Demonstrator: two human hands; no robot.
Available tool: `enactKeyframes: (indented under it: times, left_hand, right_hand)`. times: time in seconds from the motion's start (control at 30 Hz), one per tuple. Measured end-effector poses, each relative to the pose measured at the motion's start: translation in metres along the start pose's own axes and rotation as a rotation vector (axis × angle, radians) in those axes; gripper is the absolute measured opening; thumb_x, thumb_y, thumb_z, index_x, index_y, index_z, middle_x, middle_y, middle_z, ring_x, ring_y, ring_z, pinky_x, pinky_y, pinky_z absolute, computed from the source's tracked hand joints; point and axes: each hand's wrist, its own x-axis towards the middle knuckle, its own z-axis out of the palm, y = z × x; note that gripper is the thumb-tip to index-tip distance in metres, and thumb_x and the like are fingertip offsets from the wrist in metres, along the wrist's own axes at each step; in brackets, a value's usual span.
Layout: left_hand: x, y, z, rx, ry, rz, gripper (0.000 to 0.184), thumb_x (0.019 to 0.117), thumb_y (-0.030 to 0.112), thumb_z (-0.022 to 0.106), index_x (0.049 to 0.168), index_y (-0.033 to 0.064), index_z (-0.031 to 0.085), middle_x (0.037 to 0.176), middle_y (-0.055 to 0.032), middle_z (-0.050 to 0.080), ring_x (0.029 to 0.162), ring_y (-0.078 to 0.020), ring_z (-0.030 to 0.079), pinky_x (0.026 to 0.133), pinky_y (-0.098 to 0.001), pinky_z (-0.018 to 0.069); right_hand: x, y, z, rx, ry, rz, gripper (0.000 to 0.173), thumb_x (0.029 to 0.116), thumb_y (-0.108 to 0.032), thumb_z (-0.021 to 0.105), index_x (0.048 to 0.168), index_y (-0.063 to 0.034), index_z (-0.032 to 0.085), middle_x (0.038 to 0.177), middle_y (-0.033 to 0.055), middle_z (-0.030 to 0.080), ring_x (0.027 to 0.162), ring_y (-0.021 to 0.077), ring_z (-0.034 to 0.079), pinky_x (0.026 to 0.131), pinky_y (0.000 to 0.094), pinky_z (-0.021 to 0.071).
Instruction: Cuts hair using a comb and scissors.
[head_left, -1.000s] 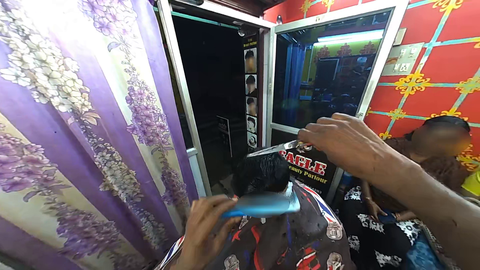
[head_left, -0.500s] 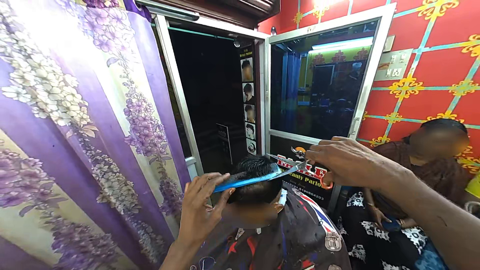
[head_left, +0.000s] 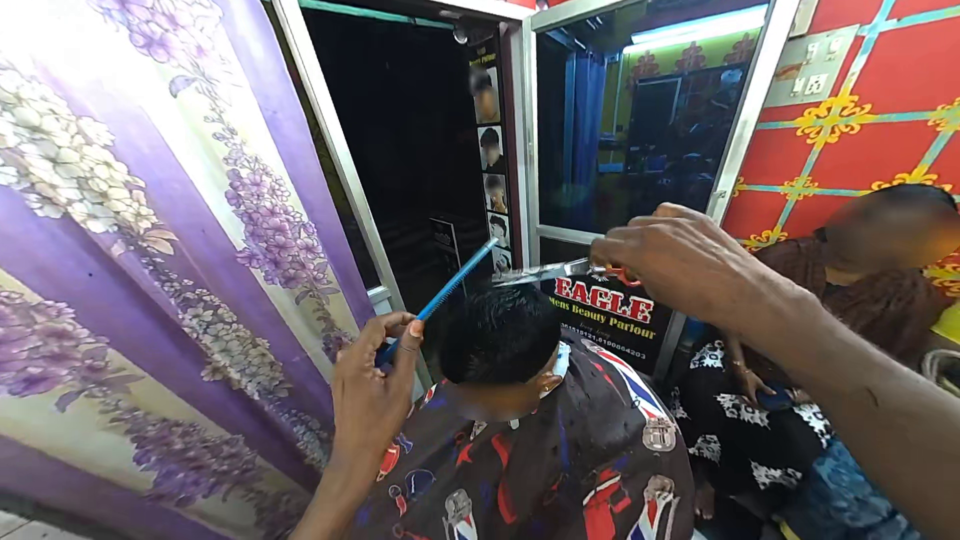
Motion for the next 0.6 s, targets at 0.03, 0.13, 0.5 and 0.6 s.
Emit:
enactKeyframes:
  times: [0.03, 0.13, 0.5, 0.6]
  left_hand:
    - [0.000, -0.002, -0.002, -0.146, -0.095, -0.102, 0.024, 0.1035, 0.034, 0.058, 0.113, 0.0156, 0.070, 0.084, 0.0043, 0.070, 0.058, -0.0062, 0.058, 0.051, -0.0239, 0.0482]
    - [-0.011, 0.004, -0.004, -0.359, -0.232, -0.186, 0.020, 0.1010, 0.026, 0.061, 0.109, 0.0136, 0.074, 0.076, 0.0004, 0.071, 0.049, -0.0086, 0.055, 0.042, -0.0209, 0.0437]
    - [-0.088, 0.043, 0.014, 0.247, -0.147, 0.273, 0.029, 0.1031, 0.037, 0.056, 0.104, 0.0201, 0.080, 0.093, 0.0017, 0.077, 0.075, -0.0069, 0.065, 0.075, -0.0379, 0.0411]
    - [-0.095, 0.038, 0.017, 0.175, -0.177, 0.191, 0.029, 0.0968, 0.044, 0.066, 0.114, 0.0242, 0.078, 0.109, 0.0024, 0.074, 0.095, -0.0090, 0.066, 0.084, -0.0430, 0.0426]
  right_hand:
    - [-0.004, 0.001, 0.008, 0.012, 0.075, 0.047, 0.030, 0.0855, 0.006, 0.072, 0.108, -0.0133, 0.071, 0.095, 0.0071, 0.072, 0.087, 0.0302, 0.069, 0.077, 0.0484, 0.0522]
    - [-0.018, 0.000, 0.030, 0.078, 0.271, 0.147, 0.022, 0.0892, 0.009, 0.066, 0.104, -0.0072, 0.069, 0.087, 0.0120, 0.070, 0.079, 0.0341, 0.069, 0.068, 0.0494, 0.0515]
    - [-0.057, 0.018, 0.071, 0.146, 0.248, 0.130, 0.021, 0.0898, 0.006, 0.068, 0.107, -0.0059, 0.069, 0.095, 0.0144, 0.072, 0.090, 0.0354, 0.070, 0.085, 0.0539, 0.0503]
    - [-0.059, 0.025, 0.076, 0.143, 0.256, 0.059, 0.019, 0.0926, 0.008, 0.064, 0.104, -0.0063, 0.069, 0.092, 0.0124, 0.072, 0.085, 0.0324, 0.070, 0.086, 0.0519, 0.0499]
